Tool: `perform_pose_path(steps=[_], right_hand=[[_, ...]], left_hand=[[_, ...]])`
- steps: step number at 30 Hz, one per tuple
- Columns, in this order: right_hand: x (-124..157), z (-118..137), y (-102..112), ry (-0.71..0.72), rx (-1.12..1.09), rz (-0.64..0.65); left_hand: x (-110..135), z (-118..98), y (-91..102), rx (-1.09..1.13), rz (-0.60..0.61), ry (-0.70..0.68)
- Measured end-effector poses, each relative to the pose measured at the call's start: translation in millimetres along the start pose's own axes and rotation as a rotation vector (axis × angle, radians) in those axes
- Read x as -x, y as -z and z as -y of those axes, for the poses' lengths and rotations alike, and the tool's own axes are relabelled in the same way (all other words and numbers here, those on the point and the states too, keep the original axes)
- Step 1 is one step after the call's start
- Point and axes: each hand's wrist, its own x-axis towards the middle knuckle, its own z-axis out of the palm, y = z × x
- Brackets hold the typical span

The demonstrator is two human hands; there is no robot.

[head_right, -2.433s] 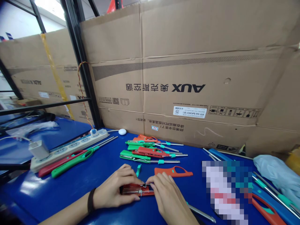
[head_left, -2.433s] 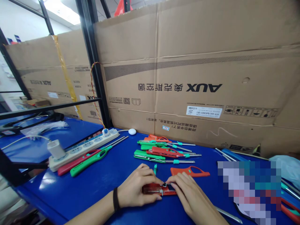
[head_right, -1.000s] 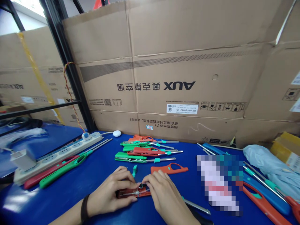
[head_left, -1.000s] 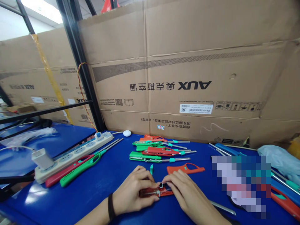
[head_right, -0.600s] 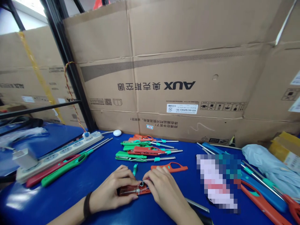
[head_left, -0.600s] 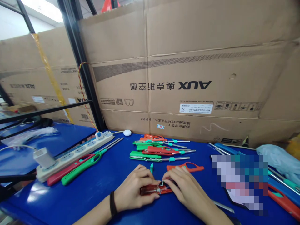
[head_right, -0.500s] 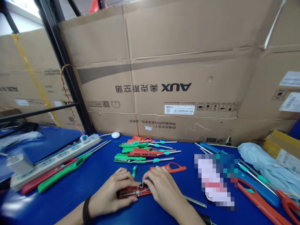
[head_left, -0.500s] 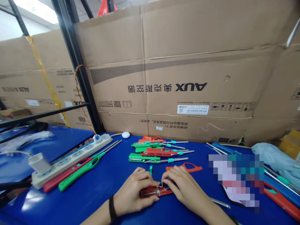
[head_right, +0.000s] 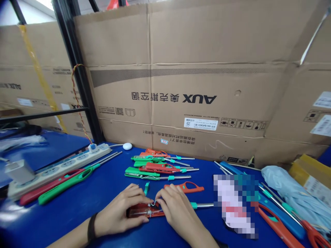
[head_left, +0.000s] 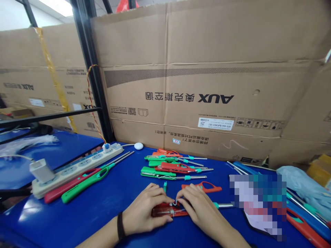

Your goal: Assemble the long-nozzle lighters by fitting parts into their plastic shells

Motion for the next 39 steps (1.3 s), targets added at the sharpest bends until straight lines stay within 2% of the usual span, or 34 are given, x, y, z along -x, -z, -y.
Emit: perform_pose_path(steps=[15, 23, 30, 39], right_hand=[[-5, -5, -8, 0.032, 0.051, -0.017], [-2, -6, 1, 0.083, 0.128, -0.039], [7, 1, 6, 0.121, 0.181, 0.000], [11, 7, 9, -0.033, -0.033, 0.072]], left_hand=[[1, 2, -2.9, 0.021, -0.004, 0.023], [1, 4, -3.5, 0.045, -0.010, 0.055], [1, 3, -2.4, 0.067, -0.005, 0.064], [1, 4, -3.5, 0.060, 0.007, 0.061]])
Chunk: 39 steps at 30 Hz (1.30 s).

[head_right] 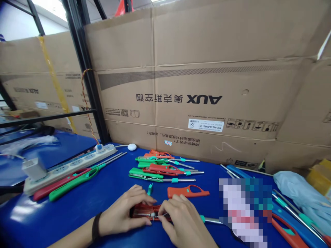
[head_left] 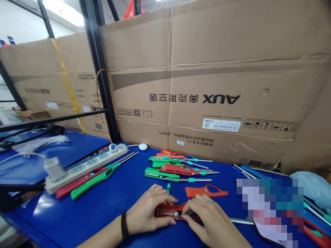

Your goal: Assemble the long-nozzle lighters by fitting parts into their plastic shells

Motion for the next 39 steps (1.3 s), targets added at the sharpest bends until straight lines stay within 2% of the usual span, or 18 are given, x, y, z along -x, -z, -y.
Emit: perform_pose_path(steps=[18, 28, 39], right_hand=[[-4, -4, -13, 0.037, 0.046, -0.130], [-1, -3, -9, 0.046, 0.094, -0.031], [-4, -6, -9, 0.010, 0.026, -0.128]], left_hand=[[0, -3, 0.2, -0.018, -0.004, -0.031], [0, -2, -0.2, -0.041, -0.006, -0.024], [1, -2, -0.8, 0.008, -0.021, -0.031]])
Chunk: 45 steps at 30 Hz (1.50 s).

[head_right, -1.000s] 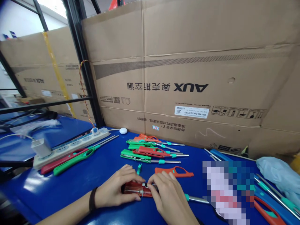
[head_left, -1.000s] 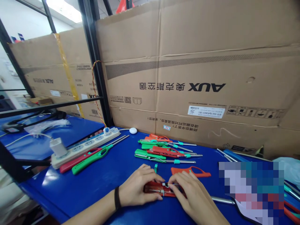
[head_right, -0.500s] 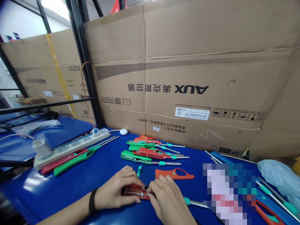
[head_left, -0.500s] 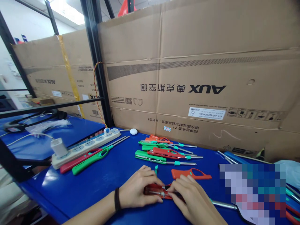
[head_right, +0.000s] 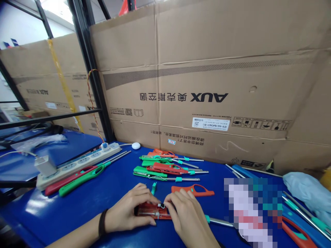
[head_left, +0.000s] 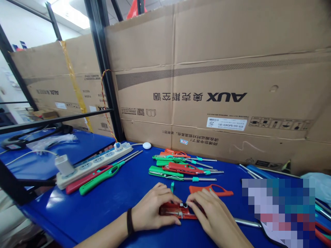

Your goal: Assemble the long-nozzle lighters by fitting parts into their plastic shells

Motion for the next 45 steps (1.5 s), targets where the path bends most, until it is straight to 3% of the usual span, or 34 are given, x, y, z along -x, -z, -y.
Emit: perform_pose_path(steps=[6, 16, 24, 35, 45], right_hand=[[1, -1, -3, -0.003, -0.038, -0.029], [1, -3, 2, 0.031, -0.031, -0.056], [0, -2, 3, 0.044, -0.041, -0.076], [-2, -8, 11, -0.027, -0.094, -0.045], [0, -5, 13, -0.096, -0.306, 0.037]], left_hand=[[-3, -5, 1.0, -0.001, -0.122, 0.050], [-21, -9, -6.5, -0.133, -0.067, 0.048], [-20, -6, -8.7, -0.102, -0.135, 0.054], [-15, -5, -2.7, -0.053, -0.001, -0.075], [-14, -6, -10.9, -0.023, -0.012, -0.049]])
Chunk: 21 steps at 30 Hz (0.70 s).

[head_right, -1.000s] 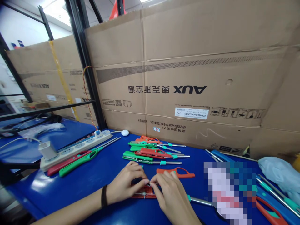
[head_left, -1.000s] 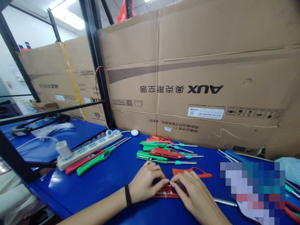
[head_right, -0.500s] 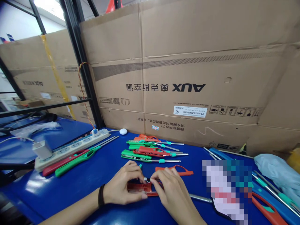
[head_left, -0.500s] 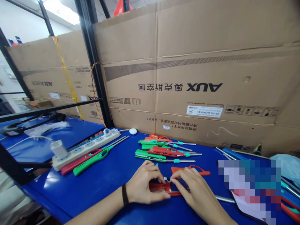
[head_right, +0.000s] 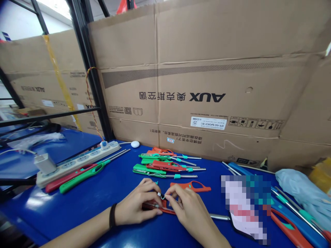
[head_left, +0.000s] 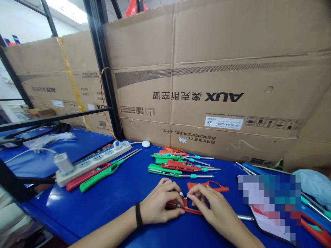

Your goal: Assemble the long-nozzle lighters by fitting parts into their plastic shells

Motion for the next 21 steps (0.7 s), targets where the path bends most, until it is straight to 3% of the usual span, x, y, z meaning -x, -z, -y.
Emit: perform_pose_path(steps=[8, 21], right_hand=[[0.2, 7.0, 2.5, -0.019, 0.041, 0.057], [-0.7, 6.1, 1.6, -0.042, 0.157, 0.028]], left_hand=[[-0.1, 1.9, -3.4, 0.041, -0.003, 0.005], [0.5, 2.2, -1.6, 0.008, -0.047, -0.054]])
